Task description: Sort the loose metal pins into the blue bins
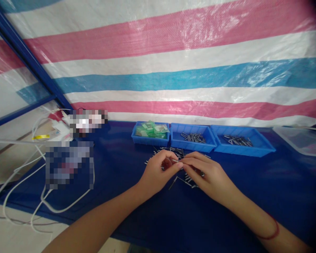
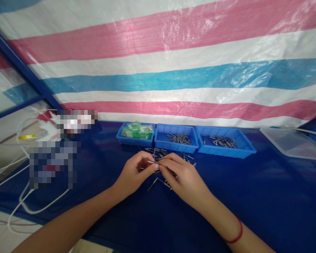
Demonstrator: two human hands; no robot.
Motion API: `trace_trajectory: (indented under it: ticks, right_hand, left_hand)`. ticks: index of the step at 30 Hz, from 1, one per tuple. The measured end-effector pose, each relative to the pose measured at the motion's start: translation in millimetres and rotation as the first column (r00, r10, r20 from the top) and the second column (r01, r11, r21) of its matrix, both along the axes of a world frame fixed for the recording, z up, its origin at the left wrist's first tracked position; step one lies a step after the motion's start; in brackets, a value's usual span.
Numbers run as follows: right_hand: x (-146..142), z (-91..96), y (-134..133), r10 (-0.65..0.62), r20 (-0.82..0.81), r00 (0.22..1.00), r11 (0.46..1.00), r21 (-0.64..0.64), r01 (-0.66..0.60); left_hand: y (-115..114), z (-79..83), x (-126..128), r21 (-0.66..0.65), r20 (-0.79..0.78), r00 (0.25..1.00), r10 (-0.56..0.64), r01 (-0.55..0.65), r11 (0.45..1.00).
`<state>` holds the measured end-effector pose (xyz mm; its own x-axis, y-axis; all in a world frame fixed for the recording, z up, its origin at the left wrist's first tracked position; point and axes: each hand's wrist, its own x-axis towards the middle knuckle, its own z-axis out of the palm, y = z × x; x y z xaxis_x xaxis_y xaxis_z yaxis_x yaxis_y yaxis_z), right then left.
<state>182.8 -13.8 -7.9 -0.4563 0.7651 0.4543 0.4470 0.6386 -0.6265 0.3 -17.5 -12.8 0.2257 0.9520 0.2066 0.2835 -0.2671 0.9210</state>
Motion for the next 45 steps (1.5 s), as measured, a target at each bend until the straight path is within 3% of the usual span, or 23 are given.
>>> trace_trajectory:
  ticks: [5, 8, 10, 13, 15, 16, 19, 24, 28, 35, 39, 45]
  right_hand:
    - [-4, -7.2, 2, -0.029, -0.113, 0.993, 0.991, -0.132, 0.014]
    - [1, -8.4, 9, -0.233, -0.326, 0.916, 0.937, -0.329, 0.121]
    - [12, -7.3, 19, -0.424, -0.51, 0.749, 0.857, -0.494, 0.148]
    - [37, -4.8, 35, -0.627, -0.699, 0.344, 0.741, -0.672, -0.015]
    - [55, -4.0, 46, -0.664, -0.703, 0.254, 0.719, -0.694, -0.039]
    - [63, -3.9, 50, -0.694, -0.7, 0.167, 0.697, -0.712, -0.087]
    - [79, -3.9, 56, -0.707, -0.699, 0.107, 0.689, -0.715, -0.113]
    - [86, -1.3, 56, -0.707, -0.7, 0.101, 0.679, -0.712, -0.179]
    - [83, 2.1, 53, -0.72, -0.68, 0.136, 0.652, -0.731, -0.202]
    - [50, 1.2, 41, -0.703, -0.593, 0.392, 0.546, -0.804, -0.237]
    - [30, 0.4, 31, -0.636, -0.549, 0.542, 0.533, -0.821, -0.206]
    - [16, 2.7, 18, -0.559, -0.507, 0.656, 0.548, -0.82, -0.167]
  left_hand:
    - [-2, -1.5, 0, 0.101, -0.035, 0.999, -0.037, 0.04, 0.994]
    - [-2, -0.8, -2, 0.148, -0.086, 0.994, -0.071, 0.084, 0.985]
    - [0, 0.2, -4, 0.194, -0.178, 0.982, -0.069, 0.104, 0.976]
    - [4, 1.4, -8, 0.284, -0.36, 0.93, -0.073, 0.184, 0.941]
    - [7, 1.3, -10, 0.326, -0.458, 0.886, -0.076, 0.246, 0.913]
    - [7, 1.1, -11, 0.336, -0.492, 0.867, -0.075, 0.269, 0.903]
    - [8, 0.5, -10, 0.327, -0.553, 0.83, -0.081, 0.305, 0.894]
    - [6, -0.1, -10, 0.286, -0.612, 0.784, -0.103, 0.341, 0.895]
    - [6, -4.4, -13, 0.24, -0.708, 0.698, -0.105, 0.378, 0.894]
    - [5, -8.4, -13, 0.221, -0.775, 0.623, -0.106, 0.423, 0.879]
    - [5, -6.0, -13, 0.227, -0.789, 0.608, -0.089, 0.423, 0.877]
    - [9, -2.7, -14, 0.233, -0.819, 0.571, -0.062, 0.43, 0.872]
